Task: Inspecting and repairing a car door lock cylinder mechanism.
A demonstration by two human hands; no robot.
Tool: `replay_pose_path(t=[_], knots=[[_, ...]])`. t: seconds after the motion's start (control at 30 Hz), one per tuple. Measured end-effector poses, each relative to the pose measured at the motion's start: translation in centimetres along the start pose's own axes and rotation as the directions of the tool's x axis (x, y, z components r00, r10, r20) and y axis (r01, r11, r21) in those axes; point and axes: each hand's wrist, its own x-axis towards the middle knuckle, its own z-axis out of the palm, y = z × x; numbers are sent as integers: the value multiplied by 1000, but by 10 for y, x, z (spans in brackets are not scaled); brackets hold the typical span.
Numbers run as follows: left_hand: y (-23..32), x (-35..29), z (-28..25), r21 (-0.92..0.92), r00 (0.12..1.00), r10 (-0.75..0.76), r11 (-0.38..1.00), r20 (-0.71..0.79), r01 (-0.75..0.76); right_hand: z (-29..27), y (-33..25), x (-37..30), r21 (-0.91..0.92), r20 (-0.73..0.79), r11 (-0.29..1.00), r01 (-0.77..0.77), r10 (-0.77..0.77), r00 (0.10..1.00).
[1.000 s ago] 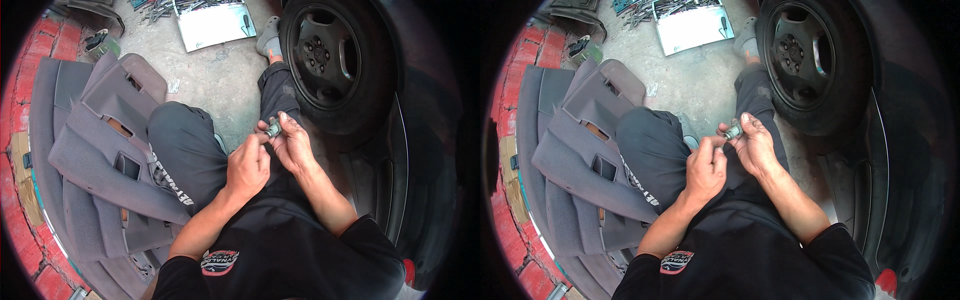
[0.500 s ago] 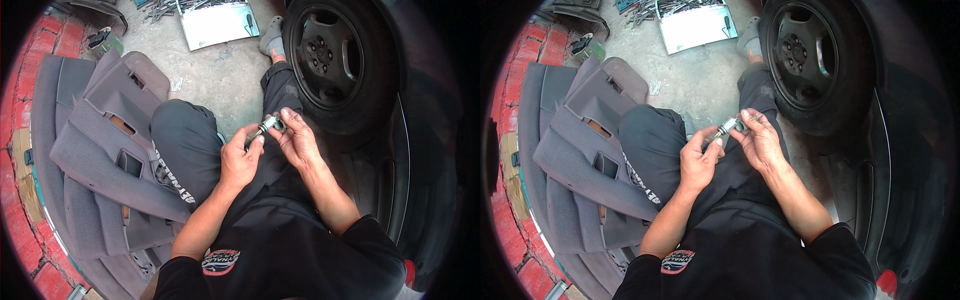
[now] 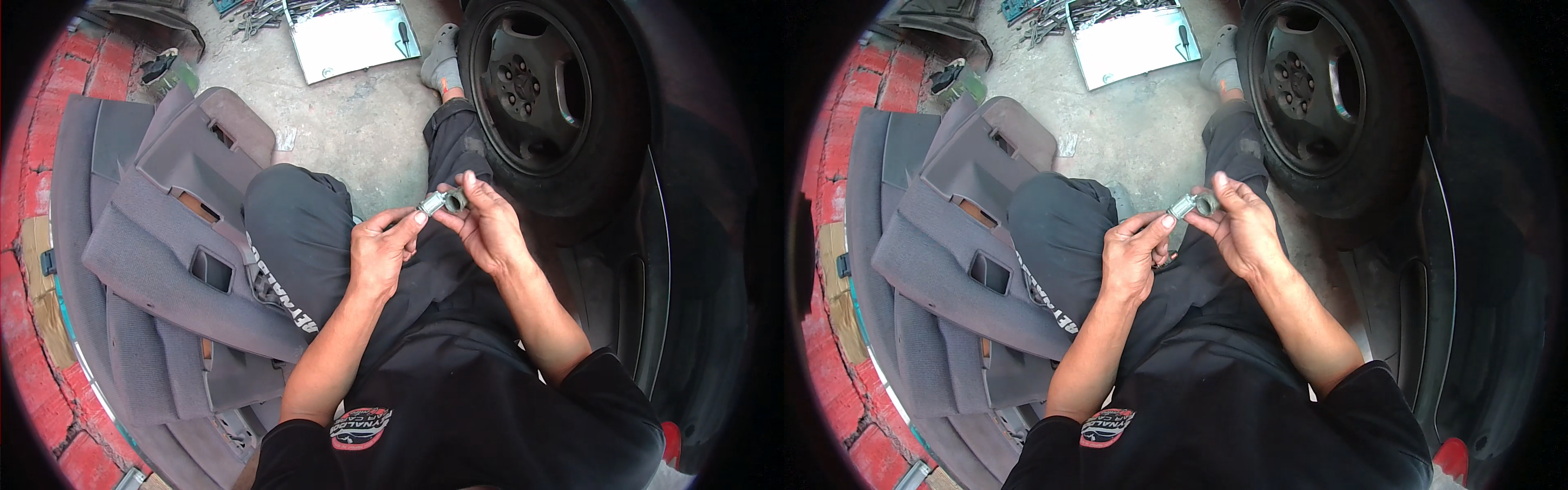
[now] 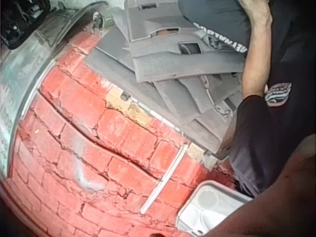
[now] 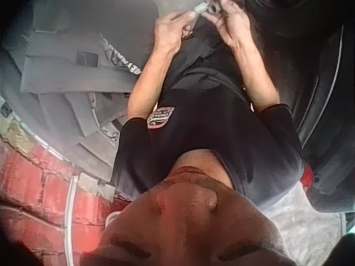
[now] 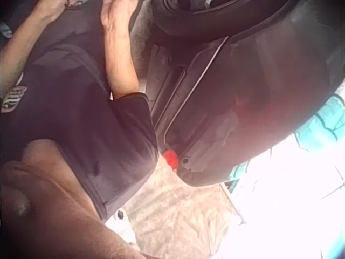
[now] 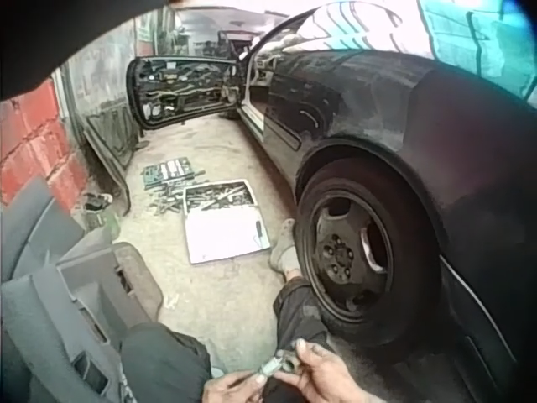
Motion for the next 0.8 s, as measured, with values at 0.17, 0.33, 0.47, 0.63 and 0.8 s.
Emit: replay_pose_path(t=[0.17,0.33,0.47,0.63,0.8], knots=[[-4,-7,6,197,958,267,949,-100,-244,-1,-13,-3,92,4,993,-69,69,998],[7,-19,19,600,769,638,595,53,-535,-11,-17,-1,-55,51,998,-13,16,999],[7,-17,16,703,585,771,268,254,-659,-7,-17,-3,-111,42,994,-18,22,999],[4,-13,14,710,498,803,139,328,-691,-4,-15,-5,-187,12,982,9,-7,1000],[2,-10,14,703,437,823,65,363,-708,-4,-13,-5,-244,9,969,34,-33,999]])
